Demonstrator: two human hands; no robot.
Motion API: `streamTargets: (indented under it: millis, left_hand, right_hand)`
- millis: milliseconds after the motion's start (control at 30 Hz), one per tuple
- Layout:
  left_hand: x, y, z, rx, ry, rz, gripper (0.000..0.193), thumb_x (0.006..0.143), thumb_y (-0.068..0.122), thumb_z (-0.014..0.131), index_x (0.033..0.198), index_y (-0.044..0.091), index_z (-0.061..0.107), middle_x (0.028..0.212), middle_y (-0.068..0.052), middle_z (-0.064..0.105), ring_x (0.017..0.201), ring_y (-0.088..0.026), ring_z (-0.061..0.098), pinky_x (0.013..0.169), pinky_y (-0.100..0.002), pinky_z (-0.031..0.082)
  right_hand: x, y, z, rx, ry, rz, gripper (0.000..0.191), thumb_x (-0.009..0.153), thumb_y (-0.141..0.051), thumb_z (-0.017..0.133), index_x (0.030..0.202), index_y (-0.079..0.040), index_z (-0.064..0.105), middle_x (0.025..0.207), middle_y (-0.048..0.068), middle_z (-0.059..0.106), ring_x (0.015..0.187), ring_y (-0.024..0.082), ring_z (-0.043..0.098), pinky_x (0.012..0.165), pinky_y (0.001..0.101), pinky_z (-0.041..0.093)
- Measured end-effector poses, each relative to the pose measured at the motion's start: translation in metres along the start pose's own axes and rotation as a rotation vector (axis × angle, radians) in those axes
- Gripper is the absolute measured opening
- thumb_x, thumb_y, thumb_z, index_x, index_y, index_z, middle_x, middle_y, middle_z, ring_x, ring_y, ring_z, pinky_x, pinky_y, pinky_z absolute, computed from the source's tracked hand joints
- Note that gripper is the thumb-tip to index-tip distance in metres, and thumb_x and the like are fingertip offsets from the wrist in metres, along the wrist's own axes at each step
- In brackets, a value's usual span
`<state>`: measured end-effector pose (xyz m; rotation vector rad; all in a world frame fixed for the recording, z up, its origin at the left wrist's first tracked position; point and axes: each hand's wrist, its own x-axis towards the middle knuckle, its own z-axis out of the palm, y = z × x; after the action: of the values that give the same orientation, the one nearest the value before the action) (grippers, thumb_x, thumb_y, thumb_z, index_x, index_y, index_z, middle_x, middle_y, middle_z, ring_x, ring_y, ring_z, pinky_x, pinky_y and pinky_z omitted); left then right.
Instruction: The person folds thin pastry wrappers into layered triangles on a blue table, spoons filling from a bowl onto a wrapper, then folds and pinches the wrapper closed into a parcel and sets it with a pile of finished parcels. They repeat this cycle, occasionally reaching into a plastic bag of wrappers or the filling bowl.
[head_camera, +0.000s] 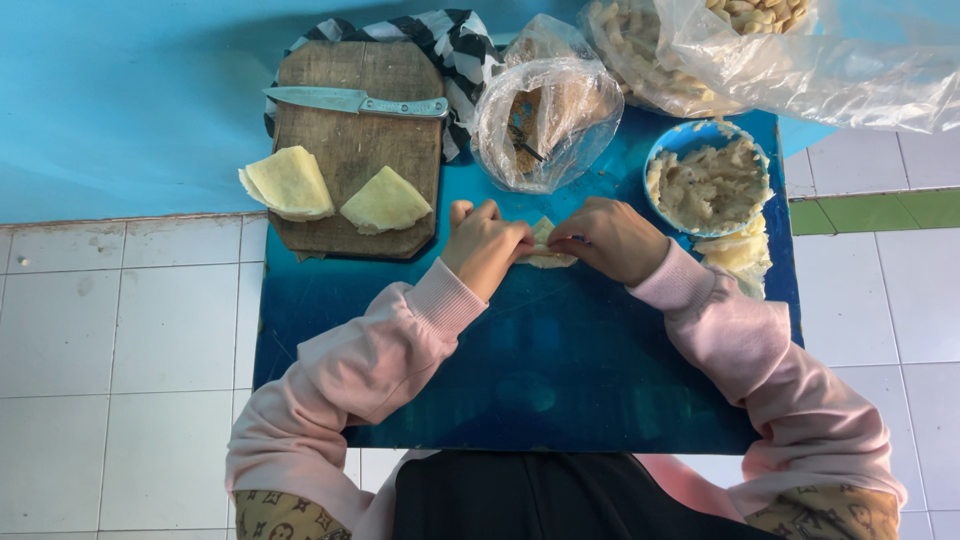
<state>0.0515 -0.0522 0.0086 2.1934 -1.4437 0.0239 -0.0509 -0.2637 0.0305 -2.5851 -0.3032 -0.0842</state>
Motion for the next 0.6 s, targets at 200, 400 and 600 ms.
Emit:
streamTargets:
  millis: [200, 400, 600]
  left_hand:
    - [0.016, -0.004, 0.005, 0.062, -0.052, -0.080, 0.005, 0.079, 0.028, 0.081, 0.079, 0.024, 0.082, 0.076, 0.001, 0.073, 0.089, -0.022, 0.058, 0.084, -0.044, 0.028]
    - [0.022, -0.018, 0.014, -0.032, -0.098, -0.166, 0.009, 0.078, 0.032, 0.082, 0.079, 0.023, 0.080, 0.074, 0.004, 0.073, 0.090, -0.021, 0.057, 0.084, -0.044, 0.027]
    - [0.010, -0.018, 0.018, -0.011, 0.073, 0.065, 0.005, 0.085, 0.026, 0.079, 0.085, 0.023, 0.075, 0.084, 0.011, 0.074, 0.091, -0.014, 0.058, 0.091, -0.041, 0.030]
  right_hand:
    - [0.007, -0.009, -0.008, 0.114, -0.067, 0.229, 0.014, 0.086, -0.023, 0.074, 0.096, -0.013, 0.071, 0.084, 0.003, 0.075, 0.079, 0.023, 0.070, 0.070, 0.0391, 0.055]
    - [-0.005, -0.016, 0.006, -0.031, 0.235, -0.014, 0.012, 0.081, -0.011, 0.079, 0.091, -0.012, 0.074, 0.094, 0.006, 0.073, 0.087, 0.029, 0.065, 0.076, 0.0395, 0.053]
    - [-0.018, -0.021, 0.020, -0.097, 0.312, -0.122, 0.026, 0.079, -0.004, 0.077, 0.105, -0.008, 0.075, 0.104, 0.008, 0.072, 0.089, 0.029, 0.066, 0.079, 0.0386, 0.055]
